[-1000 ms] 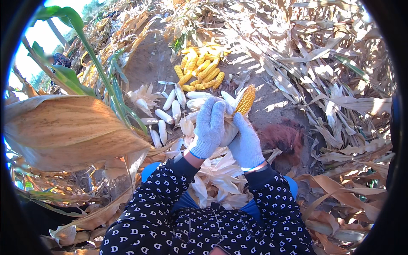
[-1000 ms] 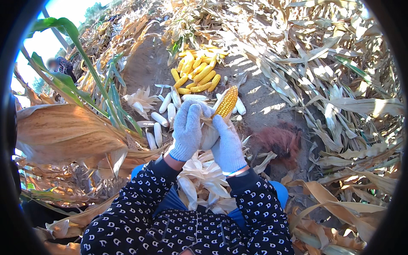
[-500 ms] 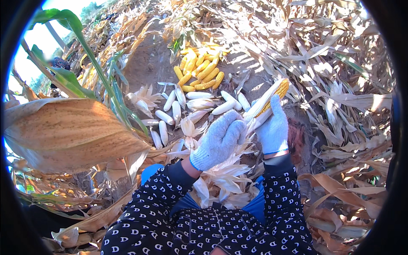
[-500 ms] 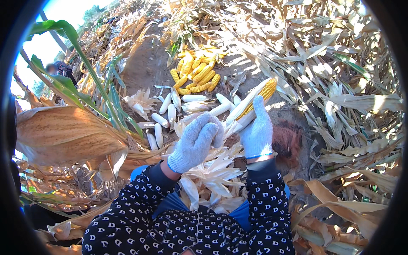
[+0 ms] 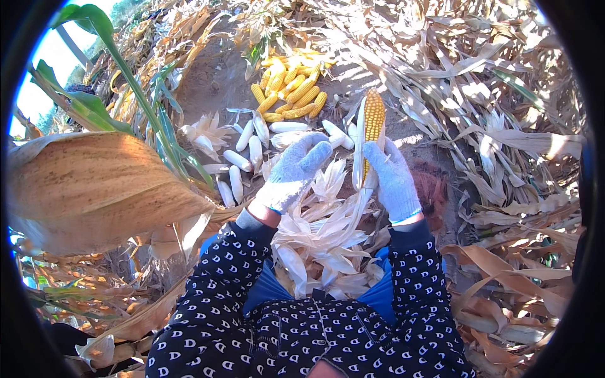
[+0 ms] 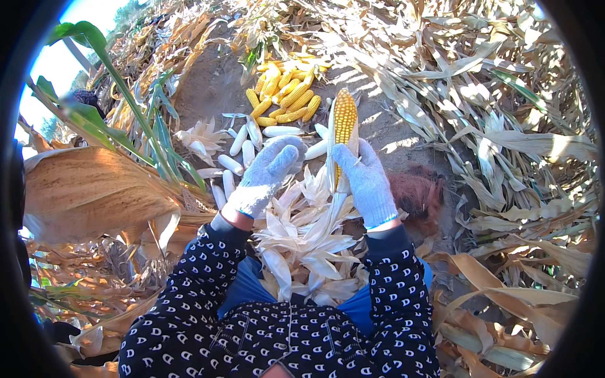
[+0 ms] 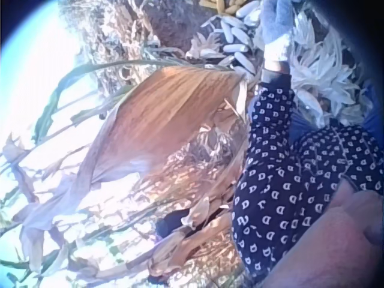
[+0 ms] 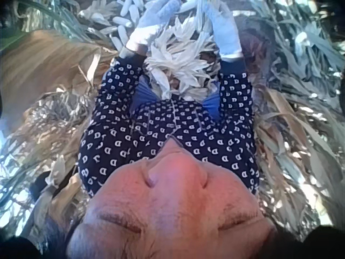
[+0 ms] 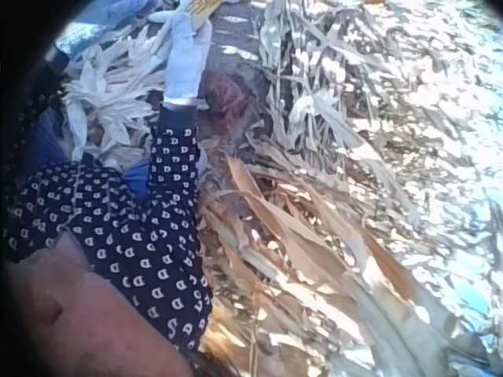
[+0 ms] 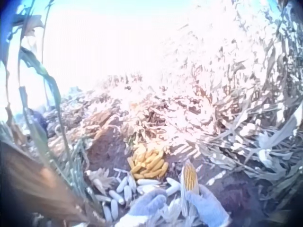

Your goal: The person sits on the ground in a cornfield and shucks corn cobs by hand, removing the husks and silk. Shucked cobs are placed in a pile nearby, and the discarded husks accumulate around the person.

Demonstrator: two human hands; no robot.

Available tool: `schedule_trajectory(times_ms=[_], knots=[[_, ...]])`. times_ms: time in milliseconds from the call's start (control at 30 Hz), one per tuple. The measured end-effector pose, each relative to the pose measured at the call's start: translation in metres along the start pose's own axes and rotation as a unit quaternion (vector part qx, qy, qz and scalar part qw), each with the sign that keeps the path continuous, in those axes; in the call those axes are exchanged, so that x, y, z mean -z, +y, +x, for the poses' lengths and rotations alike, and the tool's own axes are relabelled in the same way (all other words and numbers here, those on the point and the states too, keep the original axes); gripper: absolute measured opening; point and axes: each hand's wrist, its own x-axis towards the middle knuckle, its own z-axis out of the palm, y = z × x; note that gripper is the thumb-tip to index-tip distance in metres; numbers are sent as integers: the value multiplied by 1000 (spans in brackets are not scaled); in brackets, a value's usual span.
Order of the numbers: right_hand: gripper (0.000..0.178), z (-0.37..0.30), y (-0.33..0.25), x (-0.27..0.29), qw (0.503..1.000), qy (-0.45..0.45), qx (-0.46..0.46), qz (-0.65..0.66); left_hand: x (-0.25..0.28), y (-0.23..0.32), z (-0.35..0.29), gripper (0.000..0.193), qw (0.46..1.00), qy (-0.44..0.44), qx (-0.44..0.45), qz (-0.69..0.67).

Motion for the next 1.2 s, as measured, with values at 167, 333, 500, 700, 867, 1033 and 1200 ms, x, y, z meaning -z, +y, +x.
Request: schedule_trajectory(times_ms=[167, 333, 500, 700, 867, 1033, 1200], knots=[[47, -16, 11, -30, 992, -89, -44, -81, -27, 0, 12, 52, 992, 33, -77, -91], [45, -19, 33, -43, 996, -71, -50, 4, -38, -25, 26, 43, 921, 85, 15, -381], [43, -22, 33, -46, 997, -55, -41, -19, -37, -62, 37, 39, 939, 147, -20, -311], [46, -26, 20, -47, 993, -64, -24, -94, -29, -47, 25, 34, 961, 206, -111, 144], [52, -23, 14, -52, 966, -52, 19, -253, -28, -56, 21, 29, 957, 245, -100, 118], [57, -25, 34, -56, 960, 12, 108, -257, -18, -52, 17, 20, 893, 281, -106, 335], [67, -18, 48, -56, 983, 20, 83, -163, -21, -46, 16, 21, 881, 260, -79, 386]])
